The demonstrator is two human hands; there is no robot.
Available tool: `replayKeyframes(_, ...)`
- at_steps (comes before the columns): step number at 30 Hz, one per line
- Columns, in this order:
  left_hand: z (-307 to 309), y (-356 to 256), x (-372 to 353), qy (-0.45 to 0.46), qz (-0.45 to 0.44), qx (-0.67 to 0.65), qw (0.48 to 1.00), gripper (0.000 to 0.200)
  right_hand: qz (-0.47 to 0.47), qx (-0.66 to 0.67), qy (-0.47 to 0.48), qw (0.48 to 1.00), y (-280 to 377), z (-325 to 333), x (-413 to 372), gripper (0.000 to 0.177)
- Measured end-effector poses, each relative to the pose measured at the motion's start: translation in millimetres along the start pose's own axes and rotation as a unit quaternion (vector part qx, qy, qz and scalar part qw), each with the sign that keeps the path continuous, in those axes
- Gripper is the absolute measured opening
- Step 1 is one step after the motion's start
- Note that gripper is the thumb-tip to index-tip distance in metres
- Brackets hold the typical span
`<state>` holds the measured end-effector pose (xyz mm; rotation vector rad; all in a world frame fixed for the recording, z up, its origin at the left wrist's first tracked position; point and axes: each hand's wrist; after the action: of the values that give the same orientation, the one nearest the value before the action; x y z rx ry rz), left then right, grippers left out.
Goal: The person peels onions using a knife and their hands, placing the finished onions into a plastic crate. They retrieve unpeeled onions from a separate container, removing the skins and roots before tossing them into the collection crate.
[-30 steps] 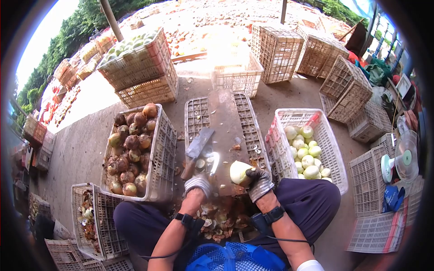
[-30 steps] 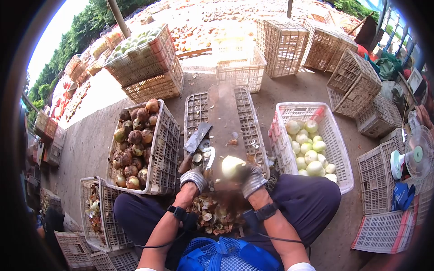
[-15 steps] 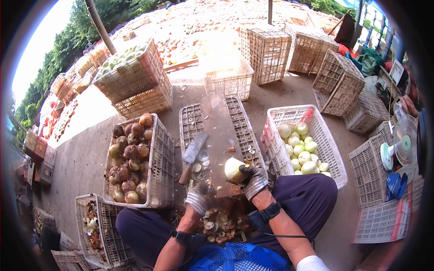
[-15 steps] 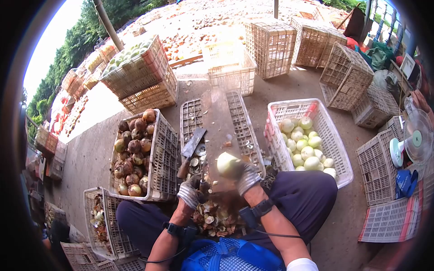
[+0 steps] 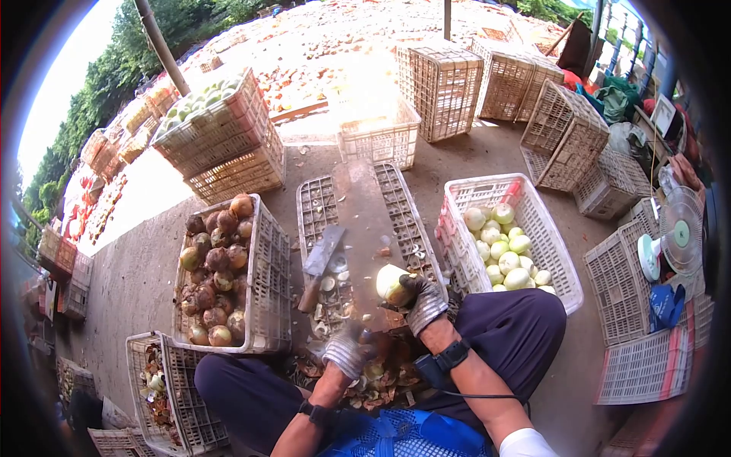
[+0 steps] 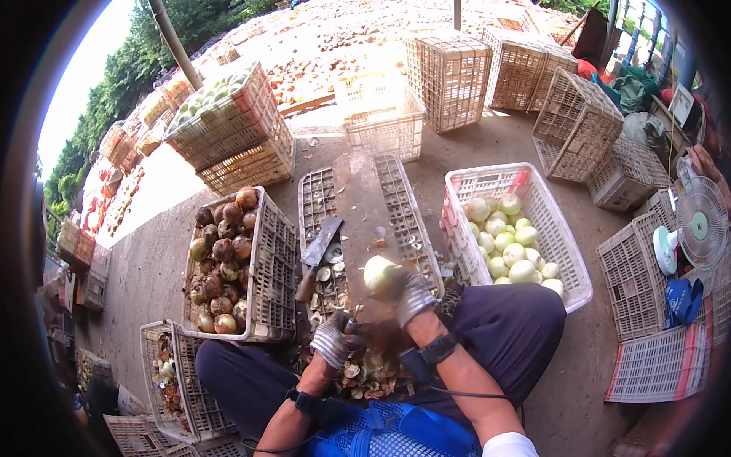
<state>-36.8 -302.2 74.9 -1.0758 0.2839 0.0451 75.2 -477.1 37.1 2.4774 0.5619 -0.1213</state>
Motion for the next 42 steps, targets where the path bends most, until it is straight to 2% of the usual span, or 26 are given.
replayKeyframes(2, 3.5, -15.7, -0.2, 0.011, 0.010, 0.007, 1.000, 0.024, 0.006, -0.022, 0.008, 1.000, -1.7, 1.7, 1.1, 0.031)
replayKeyframes(5, -0.8, -14.0, 2.7, 0.008, 0.023, -0.014, 1.000, 0.025, -0.001, 0.018, 0.001, 1.000, -3.2, 5.8, 4.4, 0.031)
replayKeyframes(8, 3.0, -30.4, 0.4, 0.002, 0.009, 0.078, 0.997, 0.028, -0.012, 0.041, -0.011, 0.999, -2.2, 5.7, 3.9, 0.032)
replayKeyframes(10, -4.1, -14.9, 6.5, 0.028, 0.048, 0.131, 0.990, 0.031, -0.026, 0.064, -0.014, 0.997, -0.8, 3.4, 2.9, 0.033)
replayKeyframes(12, -8.1, -5.8, 6.7, 0.042, 0.057, 0.155, 0.985, 0.033, 0.059, -0.091, 0.028, 0.994, -10.5, 14.6, 9.8, 0.034)
replayKeyframes(14, -9.5, -4.9, 5.0, 0.045, 0.034, 0.149, 0.987, 0.034, 0.062, -0.068, 0.026, 0.995, -10.0, 27.4, 13.6, 0.035)
replayKeyframes(16, -7.2, -12.9, -2.2, 0.044, 0.025, 0.117, 0.992, 0.035, -0.018, 0.137, -0.022, 0.990, 20.8, -1.5, 3.3, 0.036)
replayKeyframes(17, -5.9, -15.7, -4.4, 0.042, 0.020, 0.101, 0.994, 0.036, -0.028, 0.128, -0.023, 0.991, 33.7, -21.2, -4.5, 0.038)
replayKeyframes(20, -5.3, -11.2, 0.6, 0.079, 0.087, 0.220, 0.968, 0.043, -0.016, 0.126, -0.045, 0.991, 40.2, -22.1, -4.2, 0.039)
replayKeyframes(21, -5.9, -20.1, 0.1, 0.021, 0.060, 0.213, 0.975, 0.040, -0.020, 0.109, -0.041, 0.993, 37.9, -17.5, -3.4, 0.038)
replayKeyframes(24, 0.7, -44.7, 5.1, 0.005, 0.048, 0.230, 0.972, 0.035, -0.025, 0.094, -0.067, 0.993, 28.8, -22.2, -6.5, 0.038)
replayKeyframes(25, -1.0, -41.0, 7.6, -0.014, 0.018, 0.236, 0.971, 0.027, -0.035, 0.070, -0.089, 0.993, 27.7, -24.8, -10.6, 0.037)
replayKeyframes(27, -8.3, -32.2, 12.2, -0.026, 0.006, 0.245, 0.969, 0.024, 0.016, -0.046, -0.039, 0.998, 14.8, -11.3, -11.5, 0.037)
replayKeyframes(29, -12.3, -30.5, 14.7, -0.032, 0.007, 0.259, 0.965, 0.022, -0.011, 0.107, -0.040, 0.993, 6.2, 3.2, 0.7, 0.036)
replayKeyframes(33, -16.7, -28.4, 21.0, -0.039, 0.028, 0.284, 0.957, 0.020, 0.060, -0.034, 0.019, 0.997, -0.9, 17.1, 7.9, 0.035)
replayKeyframes(36, -22.7, -26.2, 22.0, -0.069, 0.030, 0.294, 0.953, 0.018, 0.102, -0.045, 0.010, 0.994, -20.0, 45.0, 26.4, 0.034)
replayKeyframes(40, -21.4, -30.5, 25.9, -0.094, 0.040, 0.312, 0.945, 0.018, 0.092, -0.048, 0.015, 0.995, -22.2, 49.4, 30.3, 0.029)
replayKeyframes(42, -12.6, -37.6, 28.6, -0.059, 0.061, 0.306, 0.948, 0.024, 0.046, 0.009, 0.009, 0.999, -15.2, 45.0, 27.1, 0.028)
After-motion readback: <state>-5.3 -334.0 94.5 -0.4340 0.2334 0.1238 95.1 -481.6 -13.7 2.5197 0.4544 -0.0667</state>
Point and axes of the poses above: each hand's wrist, its own x-axis towards the middle knuckle, its own z-axis out of the back of the hand, y = z × x, and after that the axes turned 9 degrees about y, right-handed
